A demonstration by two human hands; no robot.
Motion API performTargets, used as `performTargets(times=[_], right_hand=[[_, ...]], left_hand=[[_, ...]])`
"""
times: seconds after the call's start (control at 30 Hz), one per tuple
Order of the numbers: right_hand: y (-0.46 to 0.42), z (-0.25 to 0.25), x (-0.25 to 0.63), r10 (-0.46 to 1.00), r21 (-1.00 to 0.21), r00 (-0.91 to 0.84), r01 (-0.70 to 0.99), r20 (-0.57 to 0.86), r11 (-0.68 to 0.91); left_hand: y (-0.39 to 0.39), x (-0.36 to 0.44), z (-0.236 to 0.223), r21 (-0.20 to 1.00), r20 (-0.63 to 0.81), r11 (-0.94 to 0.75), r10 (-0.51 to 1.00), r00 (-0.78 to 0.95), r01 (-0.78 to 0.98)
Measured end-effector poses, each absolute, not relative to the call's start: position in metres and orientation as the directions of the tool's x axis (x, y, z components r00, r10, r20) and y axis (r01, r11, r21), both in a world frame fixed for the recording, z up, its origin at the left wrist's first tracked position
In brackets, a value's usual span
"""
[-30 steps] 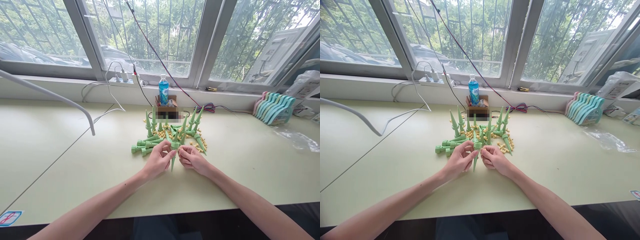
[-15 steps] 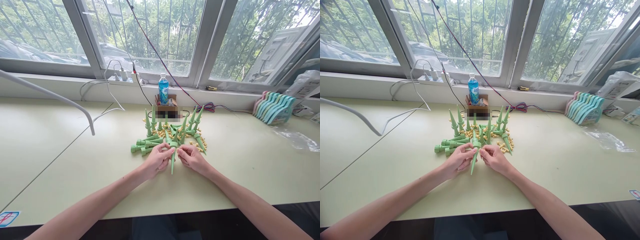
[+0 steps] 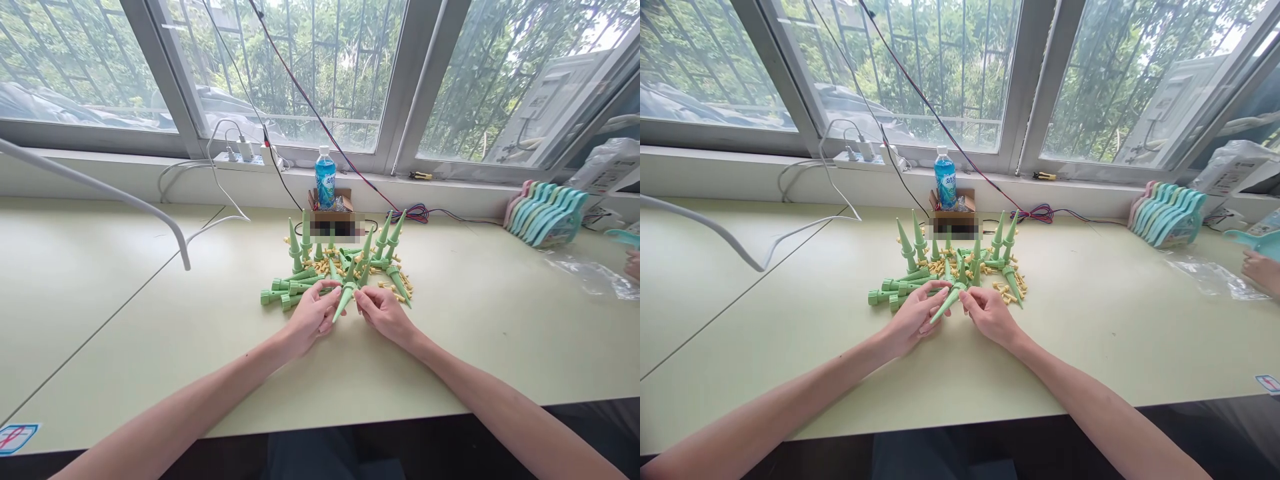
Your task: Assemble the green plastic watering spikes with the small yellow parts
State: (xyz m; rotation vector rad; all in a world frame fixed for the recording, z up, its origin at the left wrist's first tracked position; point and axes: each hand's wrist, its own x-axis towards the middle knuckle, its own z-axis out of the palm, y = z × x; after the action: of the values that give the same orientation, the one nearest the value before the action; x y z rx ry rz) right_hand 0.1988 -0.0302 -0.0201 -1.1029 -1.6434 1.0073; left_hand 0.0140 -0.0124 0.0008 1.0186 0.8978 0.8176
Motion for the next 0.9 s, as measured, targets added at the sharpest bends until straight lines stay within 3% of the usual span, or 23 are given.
performTargets(times=[0.27,0.5,0.7,0.9], right_hand=[[-0.031,-0.011,0.199,0.952,-0.891,-0.102,0.336,0.289,0.306],[-0.031,-0.012,0.197,0.944,-0.871,-0.128,0.365,0.304,0.33],[-0.031,-0.013,0.198,0.943,-0.876,-0.148,0.35,0.299,0.332],[-0.032,-0.012,0.197,0.924,-0.824,-0.134,0.42,0.358,0.38]], left_hand=[[-0.02,0.011,0.002,0.995,0.063,-0.089,0.888,0.455,0.035],[-0.02,0.016,-0.009,0.869,0.377,-0.468,0.836,0.399,0.16],[-0.02,0.016,-0.008,0.773,0.448,-0.577,0.791,0.417,0.264],[-0.022,0.015,-0.005,0.763,0.446,-0.584,0.786,0.429,0.277]])
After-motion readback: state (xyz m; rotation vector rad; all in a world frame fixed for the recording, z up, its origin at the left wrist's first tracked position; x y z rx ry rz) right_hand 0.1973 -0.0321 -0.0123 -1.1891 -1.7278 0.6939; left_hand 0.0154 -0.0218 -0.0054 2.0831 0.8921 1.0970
